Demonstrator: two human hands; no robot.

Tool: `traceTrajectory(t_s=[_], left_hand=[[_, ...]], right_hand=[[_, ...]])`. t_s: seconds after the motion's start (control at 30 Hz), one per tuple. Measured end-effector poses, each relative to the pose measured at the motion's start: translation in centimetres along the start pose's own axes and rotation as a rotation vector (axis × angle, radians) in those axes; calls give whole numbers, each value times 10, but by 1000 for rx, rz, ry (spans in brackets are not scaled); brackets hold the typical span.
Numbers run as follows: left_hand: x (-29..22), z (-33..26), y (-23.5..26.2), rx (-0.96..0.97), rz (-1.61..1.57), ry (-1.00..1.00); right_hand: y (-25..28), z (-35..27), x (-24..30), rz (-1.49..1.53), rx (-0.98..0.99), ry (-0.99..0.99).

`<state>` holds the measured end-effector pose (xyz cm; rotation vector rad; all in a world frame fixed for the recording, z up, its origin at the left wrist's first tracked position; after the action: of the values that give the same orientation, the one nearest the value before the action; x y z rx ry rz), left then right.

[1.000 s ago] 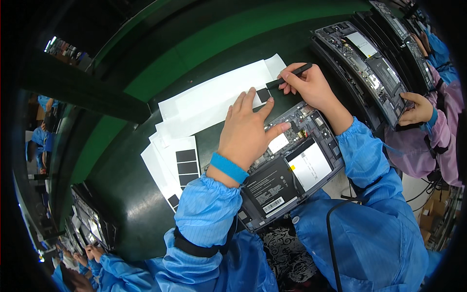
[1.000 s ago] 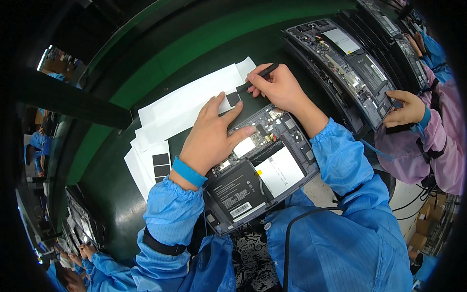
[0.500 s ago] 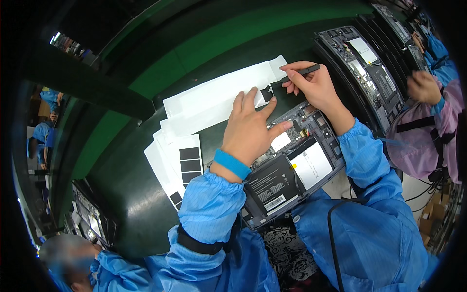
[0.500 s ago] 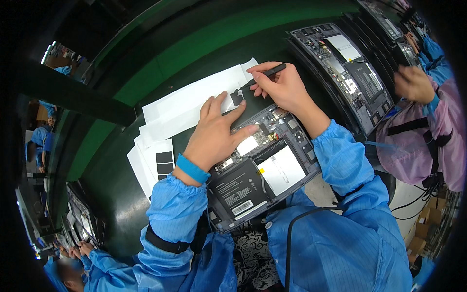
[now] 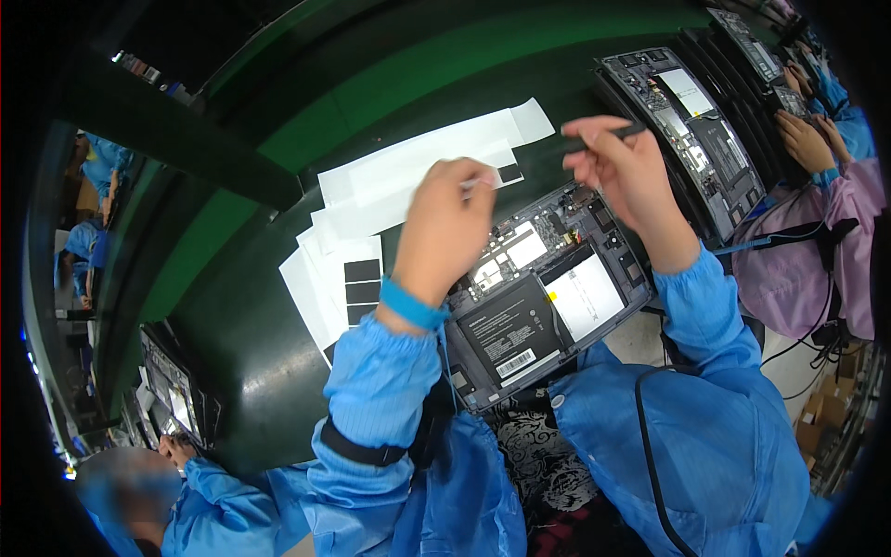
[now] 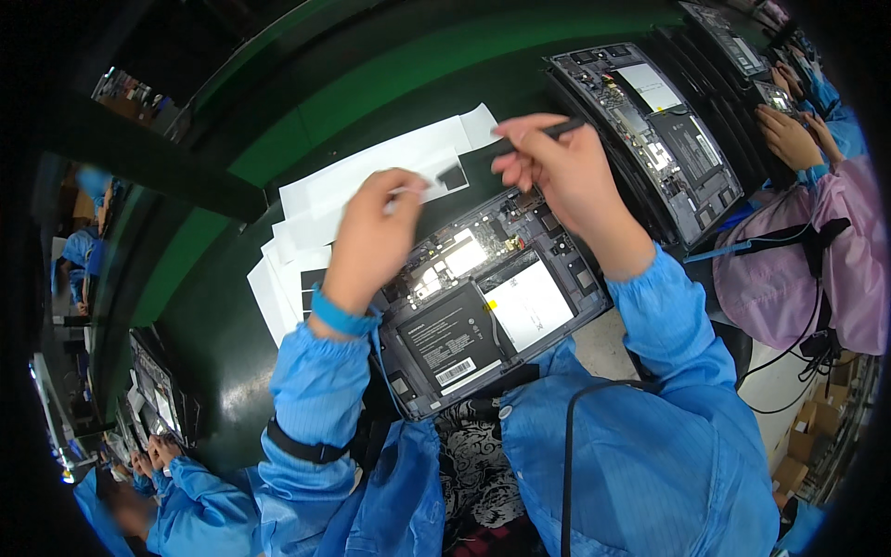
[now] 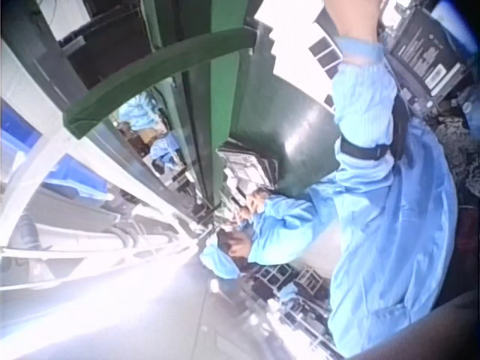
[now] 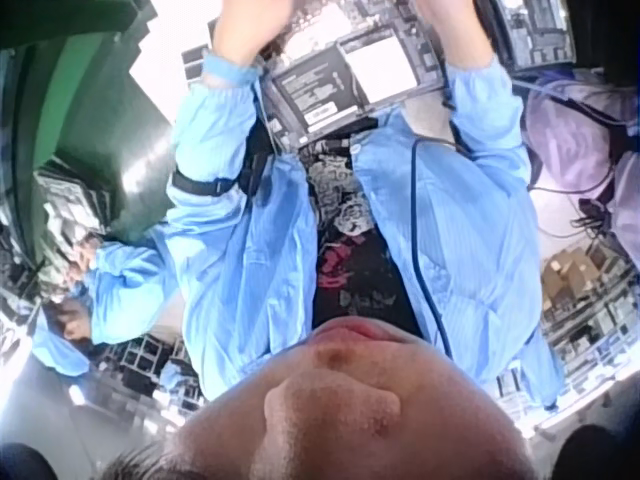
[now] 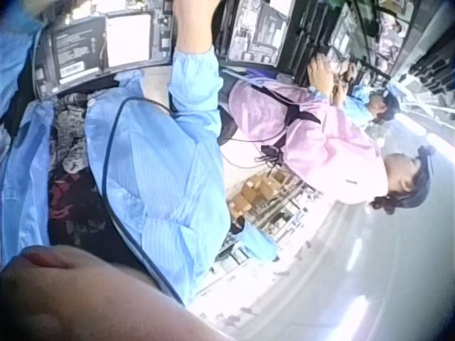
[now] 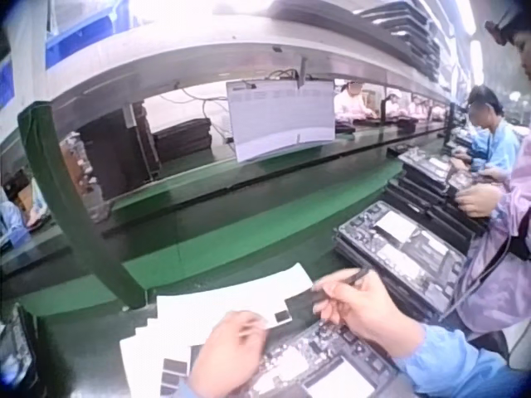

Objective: The recorder is assembling and marking internal components of tablet devices on a factory production line.

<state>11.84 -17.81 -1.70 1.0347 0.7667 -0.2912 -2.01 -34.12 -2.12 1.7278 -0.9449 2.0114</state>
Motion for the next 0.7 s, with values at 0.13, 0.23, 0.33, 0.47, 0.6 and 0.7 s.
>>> traceTrajectory(t_s=[0.13, 0.23, 0.33, 0.47, 0.6, 0.7], left_hand=[[-1, -32, 17, 97, -406, 598], [-5, -43, 9, 209, -469, 681], [-3, -50, -1, 218, -516, 712], [-2, -48, -4, 243, -529, 662], [1, -47, -10, 251, -493, 696], [5, -45, -14, 238, -358, 666]], right_hand=[[-17, -34, -12, 80, 63, -246], [-25, -37, -18, 43, 160, -215], [-24, -38, -18, 11, 195, -198], [-24, -39, -20, -9, 191, -184], [-19, -39, -21, -116, 220, -123], [-18, -40, -23, -169, 224, -111]])
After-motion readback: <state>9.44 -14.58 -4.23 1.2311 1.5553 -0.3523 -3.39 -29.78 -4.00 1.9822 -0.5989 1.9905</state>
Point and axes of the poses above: each hand's wrist, its own z-axis towards the middle knuckle, its own y-axis out of the back of the hand, x = y × z, the point moved 5 cm from there along z, towards the middle knuckle, and after that the axes turned 2 degrees about z, right-handed, at the moved point
